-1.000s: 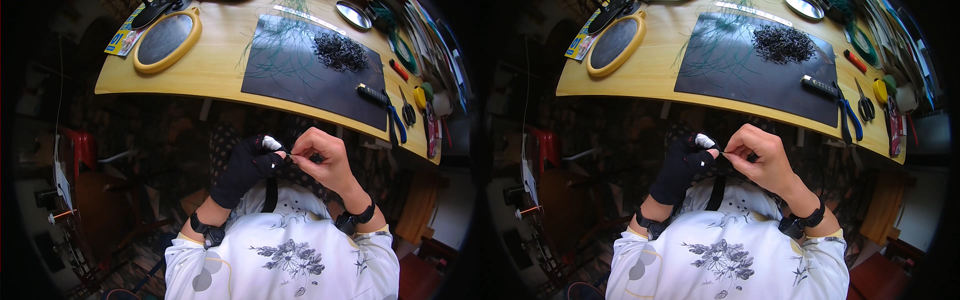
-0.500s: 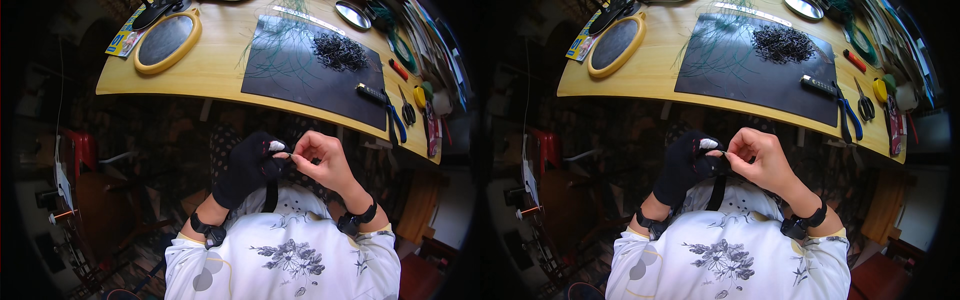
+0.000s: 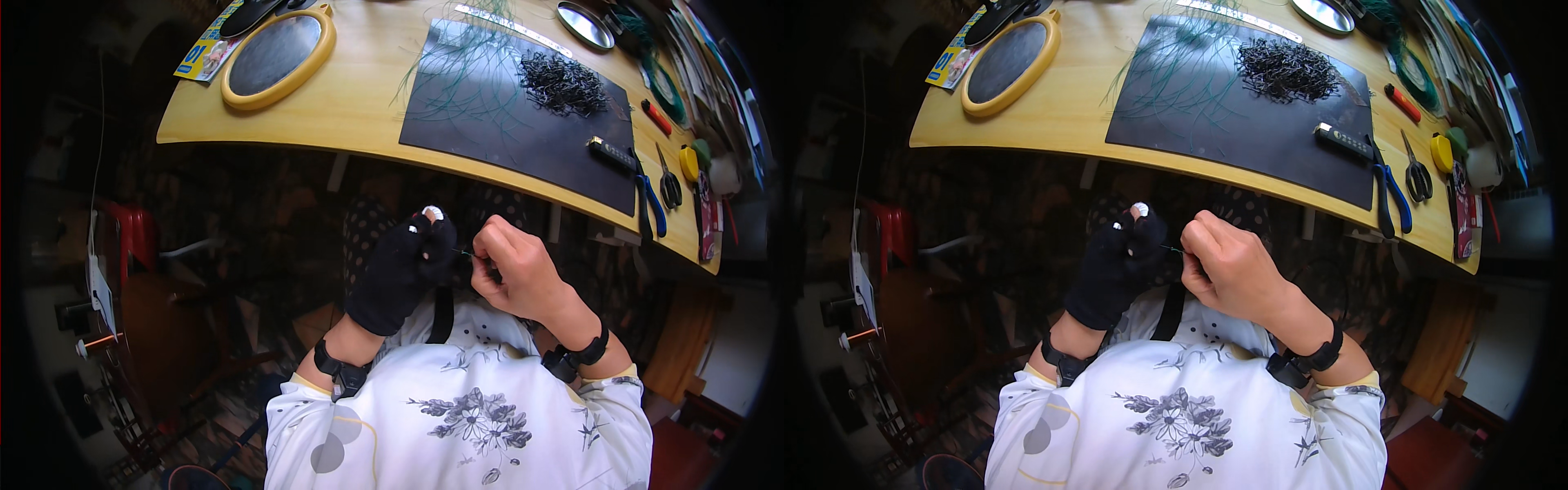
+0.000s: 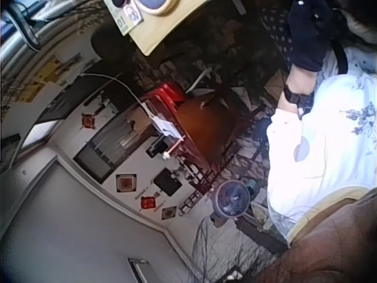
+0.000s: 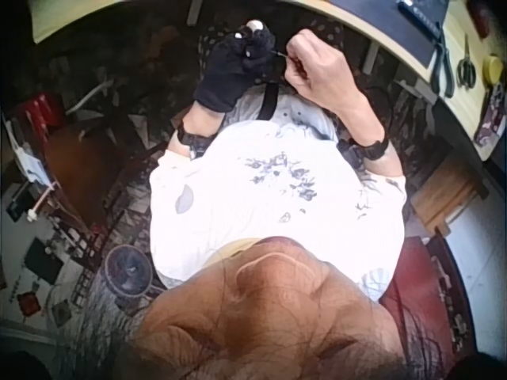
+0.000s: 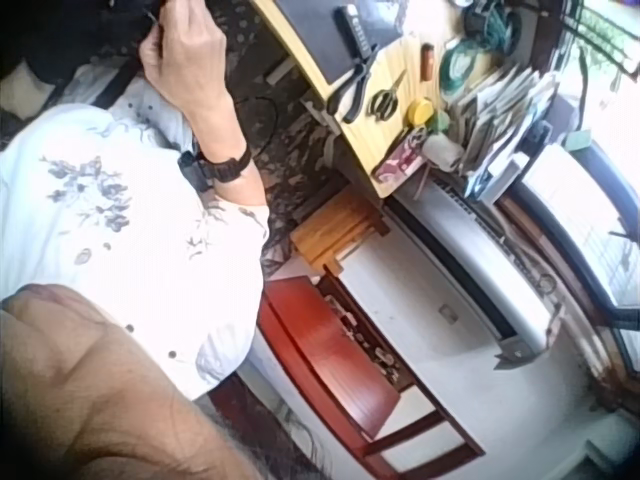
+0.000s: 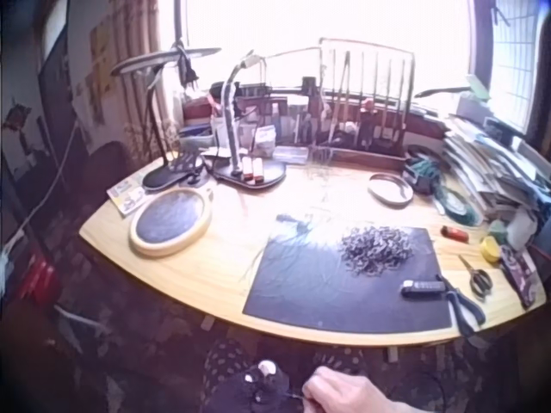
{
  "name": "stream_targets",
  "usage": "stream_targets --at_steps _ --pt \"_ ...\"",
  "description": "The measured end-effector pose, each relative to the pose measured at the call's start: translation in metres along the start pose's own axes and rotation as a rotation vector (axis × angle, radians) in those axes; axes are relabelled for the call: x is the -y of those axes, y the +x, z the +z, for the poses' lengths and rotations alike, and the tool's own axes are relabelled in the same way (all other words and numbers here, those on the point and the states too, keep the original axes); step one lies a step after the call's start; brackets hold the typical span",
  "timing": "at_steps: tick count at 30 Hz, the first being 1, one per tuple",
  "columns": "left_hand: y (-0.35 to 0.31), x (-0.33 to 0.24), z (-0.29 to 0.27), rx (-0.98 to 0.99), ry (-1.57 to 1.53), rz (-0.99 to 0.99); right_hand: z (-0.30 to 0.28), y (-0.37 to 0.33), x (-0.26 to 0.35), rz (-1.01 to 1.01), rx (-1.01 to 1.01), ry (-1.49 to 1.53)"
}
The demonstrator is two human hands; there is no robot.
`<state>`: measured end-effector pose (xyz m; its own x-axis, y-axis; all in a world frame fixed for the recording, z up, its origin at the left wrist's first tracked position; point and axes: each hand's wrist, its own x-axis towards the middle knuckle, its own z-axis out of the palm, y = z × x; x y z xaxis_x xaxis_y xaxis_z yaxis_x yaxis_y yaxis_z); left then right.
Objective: Threading small black weights or clips onto green fishing net lines and measuring them.
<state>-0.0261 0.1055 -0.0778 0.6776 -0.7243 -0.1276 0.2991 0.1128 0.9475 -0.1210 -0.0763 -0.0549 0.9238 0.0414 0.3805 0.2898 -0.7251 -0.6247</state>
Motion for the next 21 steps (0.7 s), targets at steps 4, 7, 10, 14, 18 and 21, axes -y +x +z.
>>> stream_targets --at_steps 4,7,10,14,18,21 --pt "-0.001 0.001 0.003 -0.068 0.241 0.119 0.003 -0.002 0.000 -0.013 0.011 -0.052" --pt "-0.002 0.005 0.003 -0.140 -0.261 -0.100 0.004 -0.003 0.000 -0.010 0.006 -0.041" --pt "-0.002 0.012 0.002 -0.128 0.188 0.150 0.005 -0.003 -0.001 -0.014 -0.003 -0.018" --pt "-0.002 0.016 -0.002 -0.147 0.268 0.209 0.006 -0.005 -0.002 -0.006 0.003 -0.011" --pt "0.009 0.009 -0.006 -0.133 0.559 0.187 -0.002 -0.007 -0.005 0.000 0.022 -0.015" --pt "0.007 0.005 0.001 -0.062 0.444 0.054 -0.010 -0.010 -0.006 -0.008 0.046 -0.061"
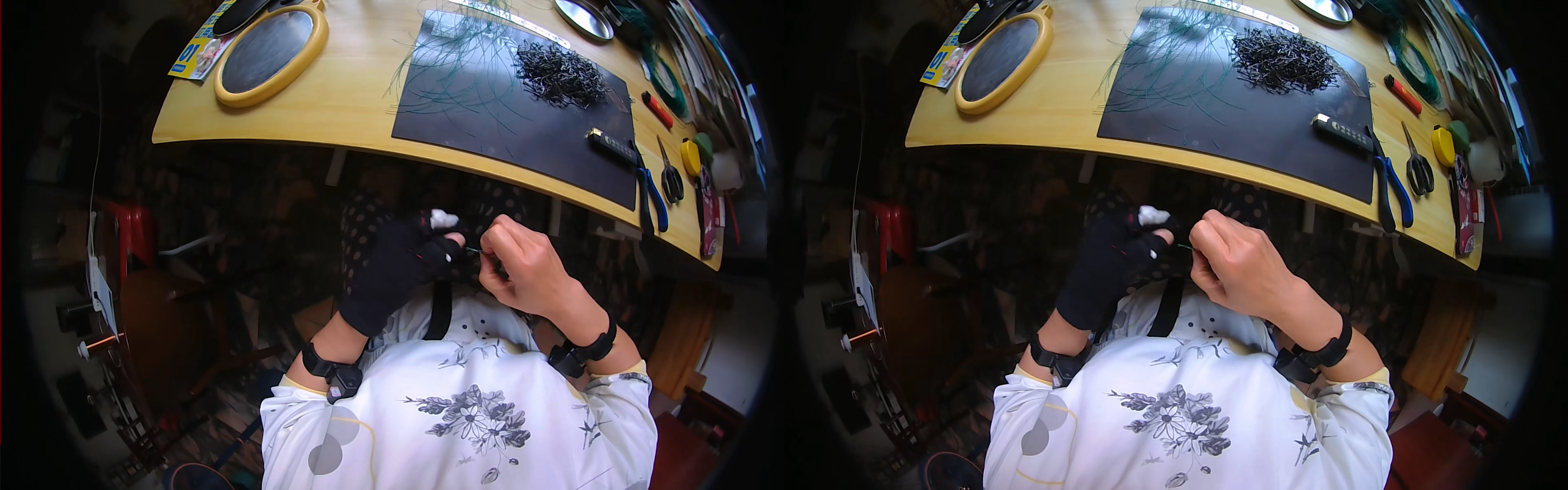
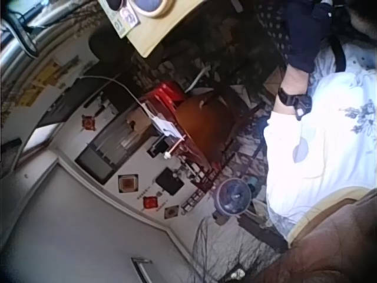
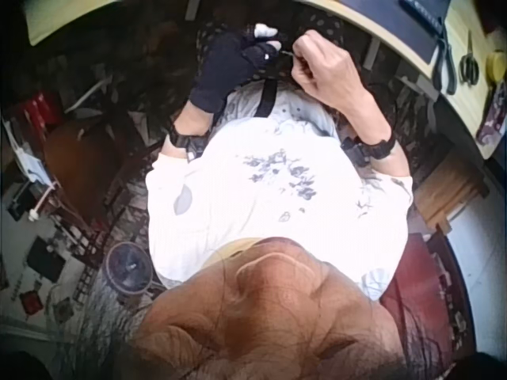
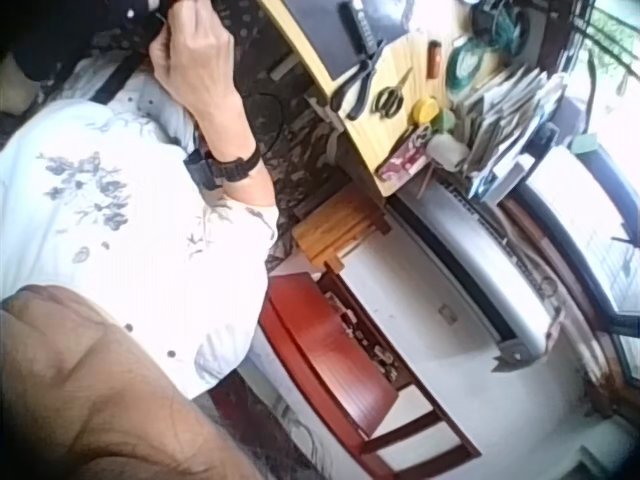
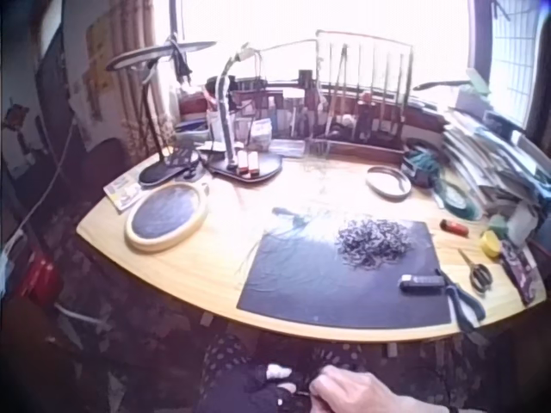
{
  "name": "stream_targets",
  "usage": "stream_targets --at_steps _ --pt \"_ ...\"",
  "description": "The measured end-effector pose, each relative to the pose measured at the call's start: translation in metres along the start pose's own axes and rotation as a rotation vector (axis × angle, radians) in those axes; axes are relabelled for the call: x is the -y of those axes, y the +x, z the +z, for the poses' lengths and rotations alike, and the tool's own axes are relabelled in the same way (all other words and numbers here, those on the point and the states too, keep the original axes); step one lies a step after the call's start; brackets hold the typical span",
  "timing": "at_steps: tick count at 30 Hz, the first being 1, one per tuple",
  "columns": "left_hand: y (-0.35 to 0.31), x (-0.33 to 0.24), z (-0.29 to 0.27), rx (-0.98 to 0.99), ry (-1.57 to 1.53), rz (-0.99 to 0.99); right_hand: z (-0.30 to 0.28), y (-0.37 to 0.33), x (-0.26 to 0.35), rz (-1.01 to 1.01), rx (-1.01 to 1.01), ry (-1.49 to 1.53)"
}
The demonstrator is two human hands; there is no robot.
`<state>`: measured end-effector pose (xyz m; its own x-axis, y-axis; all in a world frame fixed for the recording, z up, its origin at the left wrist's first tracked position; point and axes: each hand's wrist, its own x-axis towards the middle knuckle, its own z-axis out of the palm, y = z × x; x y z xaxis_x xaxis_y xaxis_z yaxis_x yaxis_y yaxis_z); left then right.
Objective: Threading small black weights or clips onto green fishing net lines and measuring them.
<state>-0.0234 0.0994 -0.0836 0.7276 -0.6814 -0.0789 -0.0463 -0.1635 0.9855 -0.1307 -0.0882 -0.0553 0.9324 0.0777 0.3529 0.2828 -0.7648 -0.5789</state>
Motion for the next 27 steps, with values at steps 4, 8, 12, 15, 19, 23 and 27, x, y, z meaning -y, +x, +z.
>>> stream_targets --at_steps 4,8,12,15,19,23,27 --pt "-0.002 -0.002 0.002 0.121 -0.233 -0.230 -0.005 -0.001 -0.003 0.012 0.017 0.049" --pt "0.001 0.003 0.002 0.253 -0.402 -0.348 -0.014 -0.006 -0.003 0.060 -0.050 0.123" --pt "-0.004 0.000 0.007 0.141 -0.461 -0.404 -0.059 -0.019 -0.002 0.115 -0.367 -0.152" --pt "-0.004 -0.006 0.009 0.081 -0.444 -0.423 -0.112 -0.030 -0.006 0.283 -0.556 -0.600" --pt "-0.001 -0.014 0.009 0.072 -0.354 -0.346 -0.137 -0.042 -0.024 0.452 -0.392 -0.881" --pt "-0.002 -0.018 0.011 0.014 -0.523 -0.351 -0.127 -0.046 -0.043 0.476 -0.381 -0.910" --pt "-0.007 -0.020 0.008 -0.022 -0.457 -0.386 -0.121 -0.036 -0.040 0.401 -0.662 -0.655"
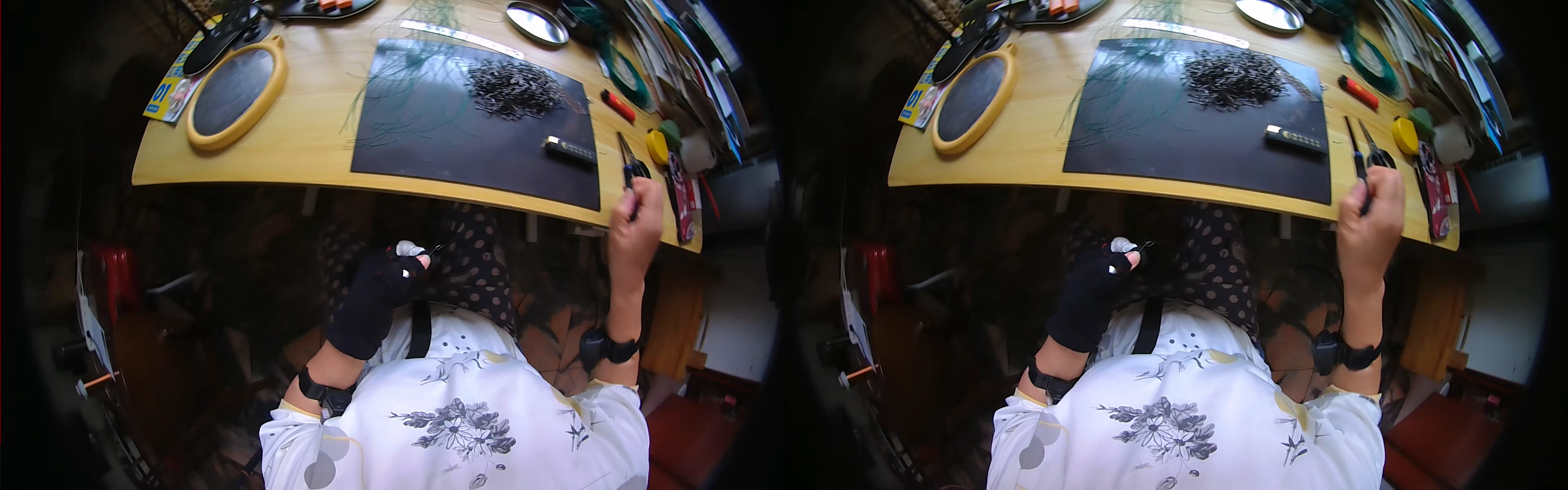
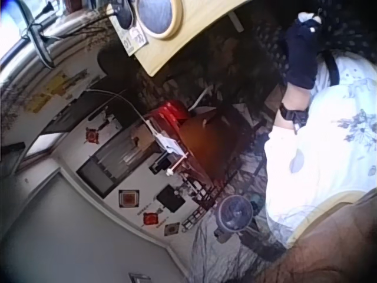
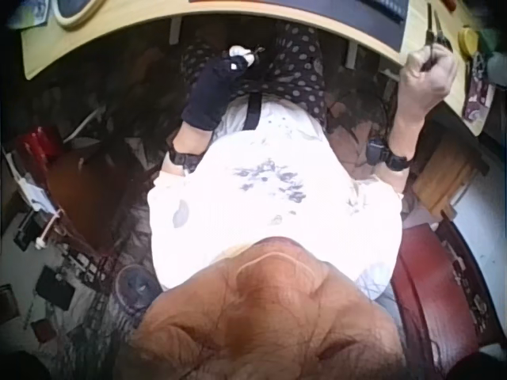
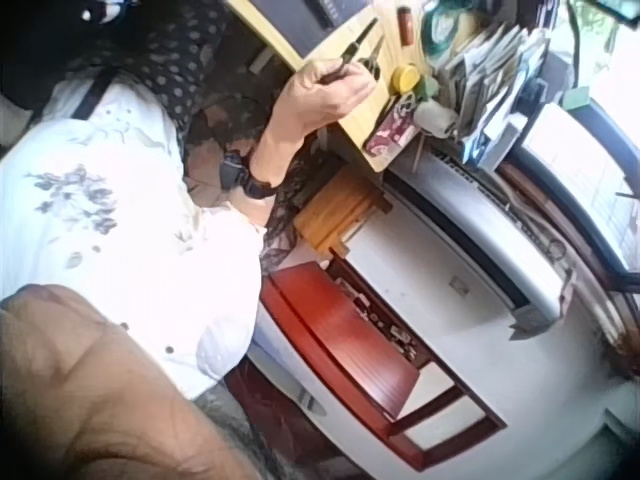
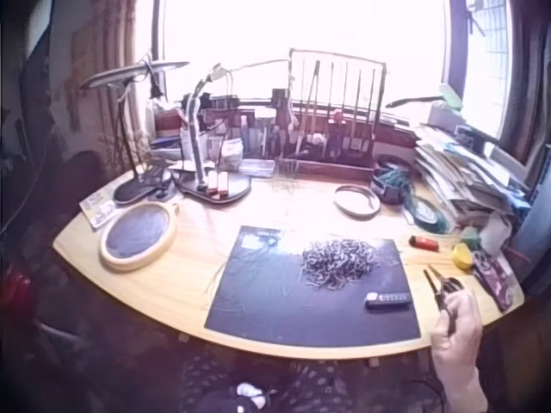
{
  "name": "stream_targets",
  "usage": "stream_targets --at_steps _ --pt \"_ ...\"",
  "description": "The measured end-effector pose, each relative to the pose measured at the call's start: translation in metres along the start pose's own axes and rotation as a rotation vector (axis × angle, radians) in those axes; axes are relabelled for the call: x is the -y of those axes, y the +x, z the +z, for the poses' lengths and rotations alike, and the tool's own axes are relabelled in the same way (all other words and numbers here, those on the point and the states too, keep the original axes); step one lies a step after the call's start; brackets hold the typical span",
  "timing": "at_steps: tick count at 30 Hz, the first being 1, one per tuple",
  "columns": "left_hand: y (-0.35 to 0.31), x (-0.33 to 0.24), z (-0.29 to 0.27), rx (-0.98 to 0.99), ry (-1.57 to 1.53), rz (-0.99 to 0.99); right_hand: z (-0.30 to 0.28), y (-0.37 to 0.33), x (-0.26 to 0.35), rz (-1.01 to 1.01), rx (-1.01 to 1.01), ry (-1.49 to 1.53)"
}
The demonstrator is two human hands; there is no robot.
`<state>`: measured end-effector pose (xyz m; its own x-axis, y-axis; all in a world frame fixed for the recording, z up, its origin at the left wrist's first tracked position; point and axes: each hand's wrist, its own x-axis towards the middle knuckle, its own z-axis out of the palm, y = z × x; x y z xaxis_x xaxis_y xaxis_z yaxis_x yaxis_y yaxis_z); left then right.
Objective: Threading small black weights or clips onto green fishing net lines and measuring them.
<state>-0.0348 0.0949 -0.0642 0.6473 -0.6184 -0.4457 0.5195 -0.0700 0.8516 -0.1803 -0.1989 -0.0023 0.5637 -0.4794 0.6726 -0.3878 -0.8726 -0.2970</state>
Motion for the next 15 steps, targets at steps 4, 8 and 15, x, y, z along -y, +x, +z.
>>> stream_targets --at_steps 4,8,15 --pt "-0.003 0.001 -0.003 0.017 0.061 0.072 -0.015 -0.019 0.040 0.163 0.159 0.508" --pt "0.003 0.005 -0.004 0.010 0.070 0.086 0.009 -0.035 0.070 -0.205 0.500 0.510" --pt "0.007 0.012 -0.011 -0.069 0.162 0.168 0.031 -0.054 0.078 -0.285 0.665 0.365"
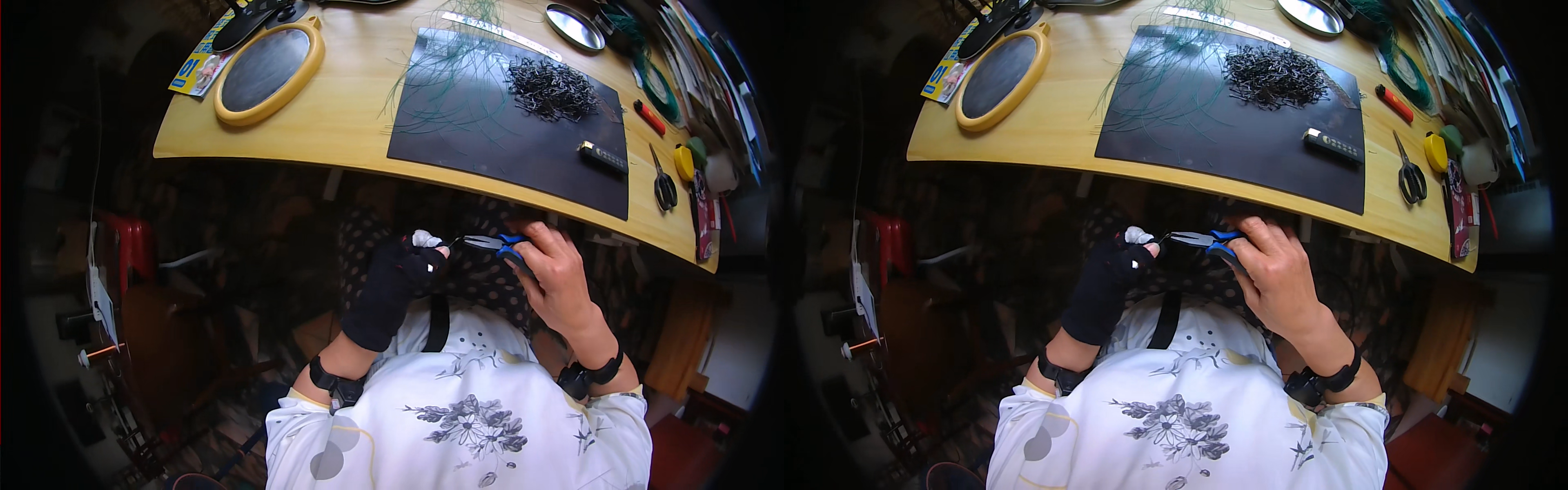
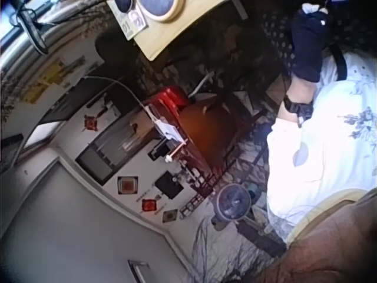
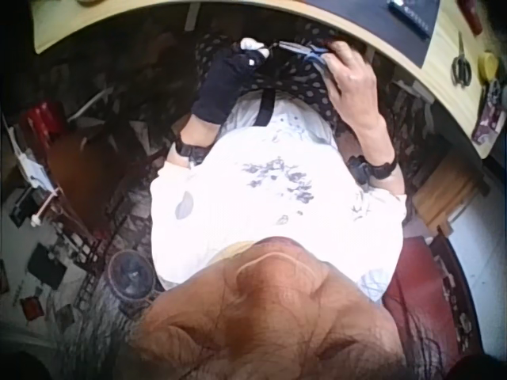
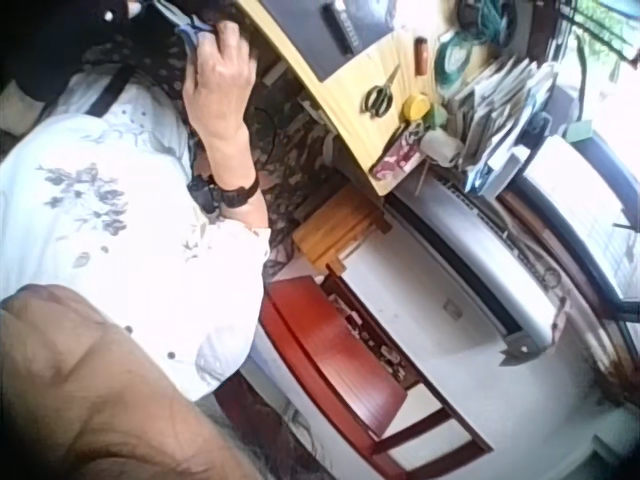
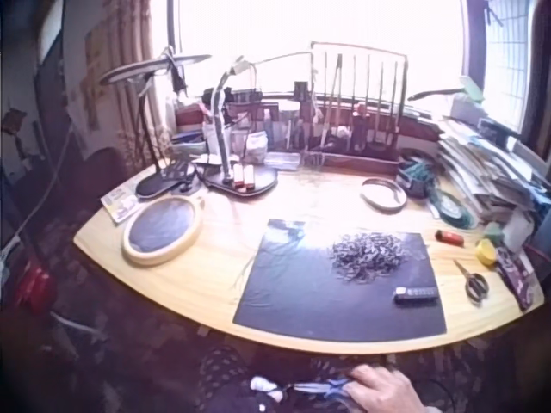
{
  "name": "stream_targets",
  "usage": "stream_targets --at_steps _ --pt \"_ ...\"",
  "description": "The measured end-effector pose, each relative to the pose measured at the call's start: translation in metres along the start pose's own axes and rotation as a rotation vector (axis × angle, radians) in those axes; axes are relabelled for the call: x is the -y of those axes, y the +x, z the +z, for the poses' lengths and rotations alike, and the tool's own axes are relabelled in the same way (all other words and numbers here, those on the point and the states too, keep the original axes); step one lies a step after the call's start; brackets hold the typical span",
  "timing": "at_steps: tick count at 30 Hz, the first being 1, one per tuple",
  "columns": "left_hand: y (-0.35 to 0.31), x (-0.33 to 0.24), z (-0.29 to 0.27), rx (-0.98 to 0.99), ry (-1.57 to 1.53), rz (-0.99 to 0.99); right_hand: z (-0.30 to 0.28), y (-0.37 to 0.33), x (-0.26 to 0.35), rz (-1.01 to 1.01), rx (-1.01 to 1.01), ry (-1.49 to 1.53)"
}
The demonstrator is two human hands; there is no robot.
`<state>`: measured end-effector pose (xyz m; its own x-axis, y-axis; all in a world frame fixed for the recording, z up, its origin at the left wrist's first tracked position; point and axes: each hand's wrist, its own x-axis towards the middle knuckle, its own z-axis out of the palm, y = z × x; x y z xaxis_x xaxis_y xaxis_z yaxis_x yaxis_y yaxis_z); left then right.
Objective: Threading small black weights or clips onto green fishing net lines and measuring them.
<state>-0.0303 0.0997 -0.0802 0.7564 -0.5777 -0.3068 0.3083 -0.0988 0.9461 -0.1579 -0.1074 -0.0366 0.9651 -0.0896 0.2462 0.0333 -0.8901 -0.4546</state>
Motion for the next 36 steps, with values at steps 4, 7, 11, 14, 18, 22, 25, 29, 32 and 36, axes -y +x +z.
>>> stream_targets --at_steps 4,7,11,14,18,22,25,29,32,36 --pt "0.005 0.004 -0.001 0.003 -0.146 -0.024 0.005 -0.001 -0.004 0.014 0.034 0.008" --pt "0.006 0.004 -0.001 0.008 -0.147 -0.032 0.007 -0.001 -0.005 0.020 0.044 0.030" --pt "0.002 0.003 0.001 -0.004 -0.091 -0.036 0.008 0.000 -0.006 0.030 0.055 0.037" --pt "0.003 0.001 0.001 0.003 -0.079 -0.054 0.008 0.001 -0.006 0.013 0.047 0.035" --pt "0.004 0.000 0.000 0.013 -0.052 -0.035 0.009 0.002 -0.006 -0.021 0.028 0.024" --pt "0.002 0.001 -0.002 0.033 -0.072 -0.039 0.009 0.004 -0.004 -0.026 0.036 0.030" --pt "0.002 0.003 -0.001 0.028 -0.041 -0.015 0.010 0.005 0.000 -0.043 0.034 0.039" --pt "0.003 0.002 0.003 0.009 -0.072 0.043 0.010 0.007 0.002 -0.074 0.041 0.049" --pt "-0.001 -0.003 -0.001 0.043 0.023 0.079 0.009 0.008 0.003 -0.091 0.017 0.076" --pt "-0.006 -0.006 -0.019 0.157 0.262 -0.080 0.007 0.007 0.003 -0.085 0.036 0.115"
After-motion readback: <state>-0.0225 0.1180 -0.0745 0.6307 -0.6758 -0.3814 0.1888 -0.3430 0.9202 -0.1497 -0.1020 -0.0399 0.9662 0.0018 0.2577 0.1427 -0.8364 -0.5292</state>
